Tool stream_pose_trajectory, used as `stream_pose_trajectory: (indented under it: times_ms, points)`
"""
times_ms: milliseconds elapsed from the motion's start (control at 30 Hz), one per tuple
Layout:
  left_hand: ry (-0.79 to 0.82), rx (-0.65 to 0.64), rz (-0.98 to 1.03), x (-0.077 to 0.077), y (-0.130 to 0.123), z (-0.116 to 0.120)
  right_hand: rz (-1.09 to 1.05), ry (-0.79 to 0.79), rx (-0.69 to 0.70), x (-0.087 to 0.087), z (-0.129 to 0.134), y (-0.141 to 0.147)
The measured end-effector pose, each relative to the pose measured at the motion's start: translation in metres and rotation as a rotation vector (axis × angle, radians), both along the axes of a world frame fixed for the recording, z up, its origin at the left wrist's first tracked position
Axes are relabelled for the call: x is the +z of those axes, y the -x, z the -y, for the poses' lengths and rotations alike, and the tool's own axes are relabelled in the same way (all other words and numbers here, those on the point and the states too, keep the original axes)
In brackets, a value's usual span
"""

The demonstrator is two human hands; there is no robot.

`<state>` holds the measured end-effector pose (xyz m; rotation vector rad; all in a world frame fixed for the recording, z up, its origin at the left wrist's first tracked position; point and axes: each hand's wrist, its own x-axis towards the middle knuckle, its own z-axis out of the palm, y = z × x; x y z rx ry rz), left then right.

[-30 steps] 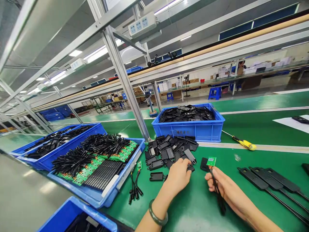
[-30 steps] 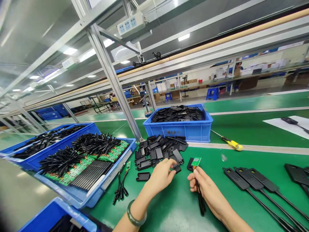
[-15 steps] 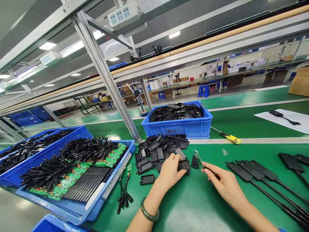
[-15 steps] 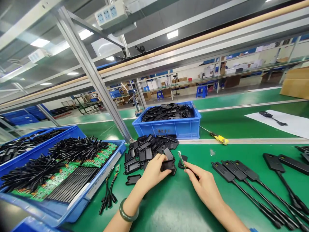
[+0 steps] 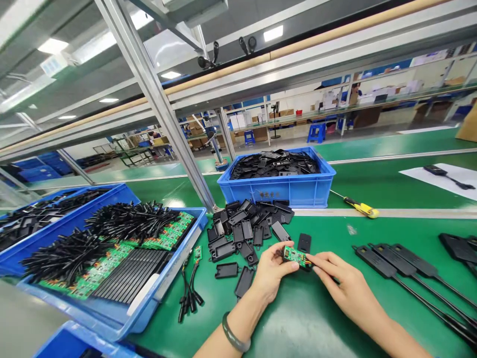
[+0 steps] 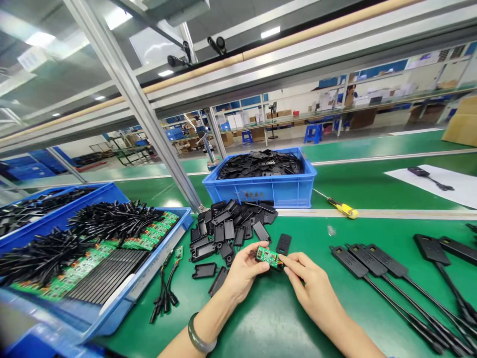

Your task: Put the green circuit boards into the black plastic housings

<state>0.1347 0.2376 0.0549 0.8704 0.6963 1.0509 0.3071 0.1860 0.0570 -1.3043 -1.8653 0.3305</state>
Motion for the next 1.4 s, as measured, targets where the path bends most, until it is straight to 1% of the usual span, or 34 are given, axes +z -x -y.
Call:
stream_pose_trajectory:
  times_ms: [133, 367, 433, 533, 633, 700, 767, 833, 867, 900, 933, 1033, 1100, 1267, 1400]
  points:
    - [0.084, -0.053, 0.131, -0.001, -0.001, 0.002, 0.003, -0.007, 0.008, 0.002, 0.0, -0.001]
    - [0.082, -0.098, 0.186, -0.002, -0.007, 0.007, 0.033, -0.078, -0.001, -0.006, -0.002, 0.0]
    - [0.087, -0.073, 0.182, -0.005, -0.011, 0.009, 0.028, -0.086, 0.002, -0.009, -0.003, 0.002]
    - [0.087, 0.015, 0.154, -0.009, -0.017, 0.011, -0.003, -0.051, 0.027, -0.014, -0.002, 0.006]
    - [0.068, 0.072, 0.114, -0.01, -0.019, 0.01, -0.112, 0.09, 0.042, -0.017, -0.001, 0.009]
    - [0.047, 0.088, 0.083, -0.01, -0.018, 0.01, -0.252, 0.252, 0.02, -0.019, -0.001, 0.01]
    - [0.017, 0.103, 0.049, -0.01, -0.017, 0.01, -0.379, 0.447, 0.005, -0.021, -0.004, 0.01]
    - [-0.02, 0.115, 0.01, -0.01, -0.017, 0.01, -0.395, 0.625, 0.042, -0.023, -0.007, 0.009]
    - [-0.039, 0.121, -0.014, -0.011, -0.017, 0.01, -0.365, 0.671, 0.065, -0.023, -0.008, 0.008]
    - [-0.059, 0.126, -0.039, -0.012, -0.017, 0.01, -0.318, 0.68, 0.079, -0.024, -0.009, 0.007]
    - [-0.077, 0.128, -0.065, -0.012, -0.017, 0.01, -0.269, 0.656, 0.081, -0.024, -0.01, 0.006]
    - [-0.122, 0.113, -0.12, -0.014, -0.018, 0.01, -0.177, 0.519, 0.048, -0.022, -0.009, 0.006]
    - [-0.138, 0.086, -0.126, -0.014, -0.017, 0.011, -0.156, 0.48, 0.051, -0.021, -0.008, 0.006]
    - [-0.126, 0.047, -0.091, -0.009, -0.016, 0.013, -0.189, 0.506, 0.081, -0.02, -0.012, 0.004]
    - [-0.117, 0.058, -0.081, -0.008, -0.016, 0.014, -0.18, 0.537, 0.101, -0.022, -0.014, 0.003]
